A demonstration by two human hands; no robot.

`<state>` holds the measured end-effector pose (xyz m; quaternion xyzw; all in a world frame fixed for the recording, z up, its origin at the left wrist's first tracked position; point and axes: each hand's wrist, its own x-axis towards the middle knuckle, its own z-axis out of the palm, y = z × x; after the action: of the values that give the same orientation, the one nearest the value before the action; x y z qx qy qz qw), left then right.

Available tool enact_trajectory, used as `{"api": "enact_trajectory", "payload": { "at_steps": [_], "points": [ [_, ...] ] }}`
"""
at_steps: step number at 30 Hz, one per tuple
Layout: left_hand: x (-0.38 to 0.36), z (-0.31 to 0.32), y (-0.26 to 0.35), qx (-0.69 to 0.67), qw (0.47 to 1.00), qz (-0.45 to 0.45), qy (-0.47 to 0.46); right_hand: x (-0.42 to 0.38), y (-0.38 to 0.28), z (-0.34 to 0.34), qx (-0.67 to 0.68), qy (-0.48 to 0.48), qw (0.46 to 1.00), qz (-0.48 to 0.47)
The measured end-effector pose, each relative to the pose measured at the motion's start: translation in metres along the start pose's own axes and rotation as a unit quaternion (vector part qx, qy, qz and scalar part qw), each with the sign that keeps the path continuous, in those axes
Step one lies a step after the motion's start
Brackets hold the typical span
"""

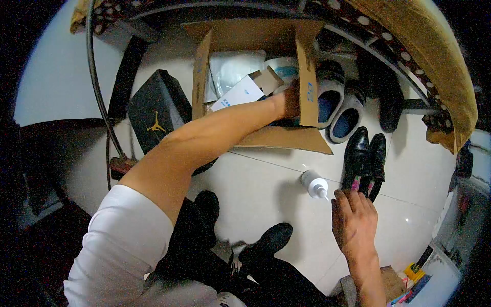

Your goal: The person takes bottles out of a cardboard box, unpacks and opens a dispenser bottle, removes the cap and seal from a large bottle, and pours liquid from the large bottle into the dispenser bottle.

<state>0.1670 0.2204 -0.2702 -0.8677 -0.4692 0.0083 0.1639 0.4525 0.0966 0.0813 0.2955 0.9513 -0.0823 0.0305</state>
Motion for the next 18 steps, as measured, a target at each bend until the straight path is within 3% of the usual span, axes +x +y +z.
{"api": "enact_trajectory", "payload": {
  "at_steps": [2, 4, 7, 10, 15, 17, 18],
  "points": [
    [-0.001, 0.006, 0.003, -0.023, 1.000, -0.014, 0.008, 0.000, 0.000, -0.002, 0.001, 0.006, 1.000, -0.002],
    [-0.022, -0.051, -0.012, -0.061, 0.997, -0.025, 0.045, -0.002, -0.002, -0.005, 0.013, 0.003, 1.000, 0.008],
    [-0.033, -0.085, -0.027, -0.079, 0.992, 0.001, 0.102, -0.009, 0.003, 0.000, 0.017, 0.026, 1.000, 0.004],
    [-0.039, -0.075, -0.026, -0.105, 0.981, 0.014, 0.161, -0.012, -0.001, 0.001, 0.030, 0.049, 0.998, 0.009],
    [-0.029, 0.004, 0.006, -0.055, 0.992, 0.012, 0.112, -0.020, -0.012, -0.013, 0.024, 0.064, 0.998, 0.004],
    [-0.037, -0.031, 0.006, -0.008, 0.997, 0.055, 0.054, -0.027, -0.017, -0.020, 0.028, 0.062, 0.998, 0.015],
    [-0.041, -0.028, -0.002, -0.050, 0.994, 0.074, 0.065, -0.032, -0.017, -0.019, 0.030, 0.068, 0.997, 0.012]
  ]
}}
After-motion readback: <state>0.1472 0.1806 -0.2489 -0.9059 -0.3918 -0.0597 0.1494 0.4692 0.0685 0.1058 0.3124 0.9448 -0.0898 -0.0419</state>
